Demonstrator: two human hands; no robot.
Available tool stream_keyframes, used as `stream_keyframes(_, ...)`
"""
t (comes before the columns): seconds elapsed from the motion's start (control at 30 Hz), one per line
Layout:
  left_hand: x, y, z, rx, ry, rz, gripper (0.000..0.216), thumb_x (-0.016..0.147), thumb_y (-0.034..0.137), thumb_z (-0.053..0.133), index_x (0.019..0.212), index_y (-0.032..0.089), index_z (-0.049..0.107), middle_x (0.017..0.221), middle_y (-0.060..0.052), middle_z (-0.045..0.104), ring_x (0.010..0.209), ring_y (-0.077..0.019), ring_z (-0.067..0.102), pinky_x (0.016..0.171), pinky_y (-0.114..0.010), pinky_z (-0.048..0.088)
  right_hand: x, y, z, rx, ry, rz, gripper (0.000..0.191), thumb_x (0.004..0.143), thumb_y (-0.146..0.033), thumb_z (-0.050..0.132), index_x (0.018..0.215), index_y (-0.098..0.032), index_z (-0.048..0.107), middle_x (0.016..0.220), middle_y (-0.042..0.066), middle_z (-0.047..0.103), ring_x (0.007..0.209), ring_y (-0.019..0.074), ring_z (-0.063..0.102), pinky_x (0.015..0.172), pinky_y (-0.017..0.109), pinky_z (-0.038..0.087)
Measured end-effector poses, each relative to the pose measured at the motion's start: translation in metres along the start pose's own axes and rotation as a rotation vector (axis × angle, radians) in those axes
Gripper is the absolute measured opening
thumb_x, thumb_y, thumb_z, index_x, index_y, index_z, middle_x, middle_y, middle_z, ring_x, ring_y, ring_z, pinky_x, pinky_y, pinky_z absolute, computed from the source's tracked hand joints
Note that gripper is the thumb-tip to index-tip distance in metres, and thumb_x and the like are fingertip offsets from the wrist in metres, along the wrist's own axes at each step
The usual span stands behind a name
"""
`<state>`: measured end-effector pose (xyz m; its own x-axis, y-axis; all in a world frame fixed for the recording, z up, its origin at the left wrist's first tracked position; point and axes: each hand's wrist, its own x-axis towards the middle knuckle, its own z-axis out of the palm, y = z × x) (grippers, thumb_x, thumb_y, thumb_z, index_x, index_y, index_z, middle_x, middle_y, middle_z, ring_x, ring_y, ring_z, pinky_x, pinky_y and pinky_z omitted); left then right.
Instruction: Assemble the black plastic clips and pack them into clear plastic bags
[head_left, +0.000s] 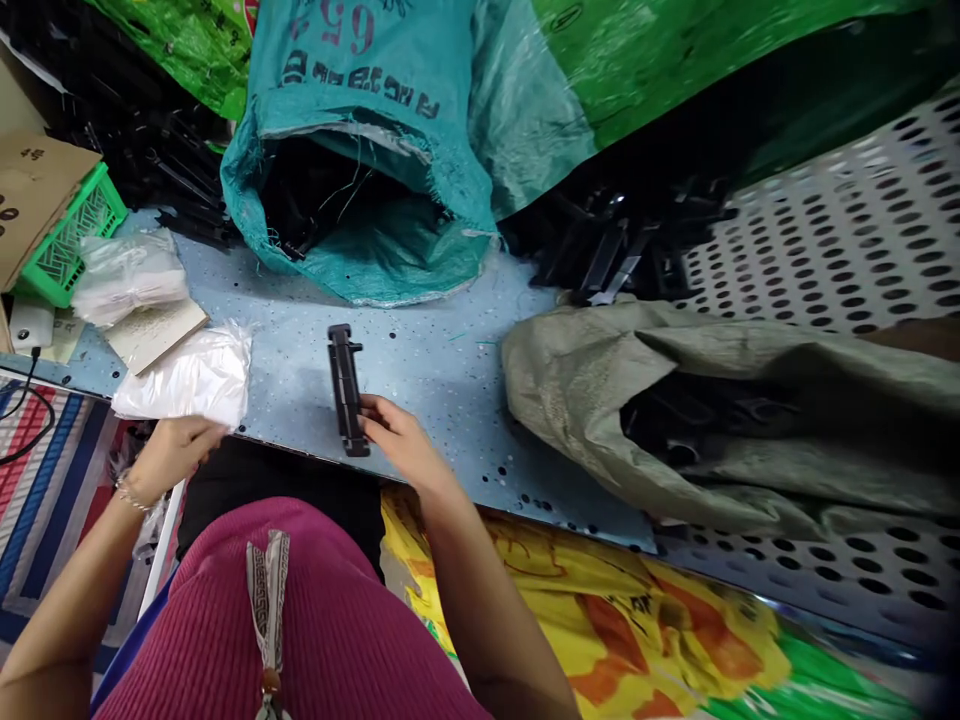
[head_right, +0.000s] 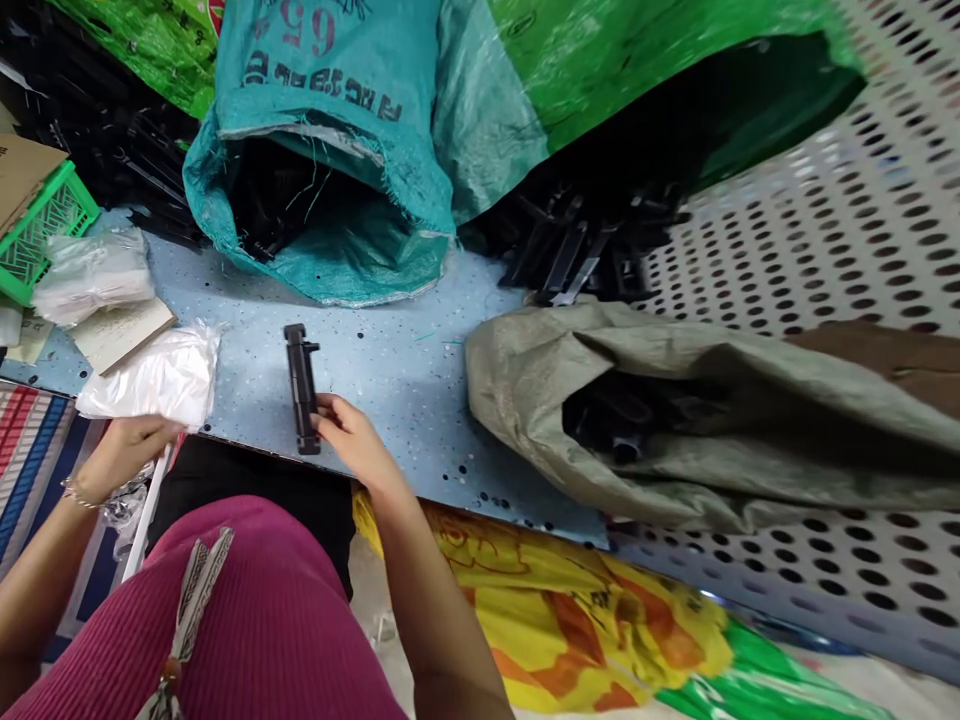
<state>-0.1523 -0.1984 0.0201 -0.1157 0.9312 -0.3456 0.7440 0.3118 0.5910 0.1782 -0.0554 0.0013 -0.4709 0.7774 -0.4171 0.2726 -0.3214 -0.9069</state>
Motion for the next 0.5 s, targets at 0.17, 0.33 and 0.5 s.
stream_keyframes(0.17, 0.049, 0.035, 0.003, 0.042, 0.502, 0.077, 0.017, 0.088, 0.029, 0.064, 0.076, 0.019, 0.069, 0.091, -0.01, 0.067, 0.086, -0.0227, 0.063, 0.073, -0.032, 0.049, 0.029, -0.019, 0.062, 0.313, -0.163, -0.003, 0.033, 0.078, -0.036, 0.075, 0.106, -0.021, 0.068, 0.089, 0.001, 0.071, 0.08, 0.0157, 0.066, 0.074, 0.029, 0.053)
stream_keyframes(0.33, 0.062, 0.005, -0.015, -0.553, 0.395, -0.088, 0.028, 0.074, 0.042, 0.077, 0.07, 0.019, 0.062, 0.064, 0.001, 0.058, 0.057, -0.0119, 0.05, 0.055, -0.025, 0.038, 0.046, -0.042, 0.093, 0.534, -0.323, 0.007, 0.032, 0.076, -0.039, 0.081, 0.1, -0.021, 0.07, 0.093, 0.003, 0.074, 0.08, 0.0161, 0.065, 0.073, 0.028, 0.053)
stream_keyframes(0.5, 0.054, 0.005, -0.024, -0.8, 0.415, -0.112, 0.039, 0.064, 0.034, 0.084, 0.078, 0.02, 0.05, 0.07, 0.002, 0.065, 0.059, -0.0105, 0.057, 0.056, -0.023, 0.042, 0.071, -0.051, 0.135, 0.776, -0.487, 0.056, 0.032, 0.076, -0.042, 0.081, 0.097, -0.02, 0.071, 0.1, 0.006, 0.076, 0.079, 0.0166, 0.067, 0.068, 0.026, 0.053)
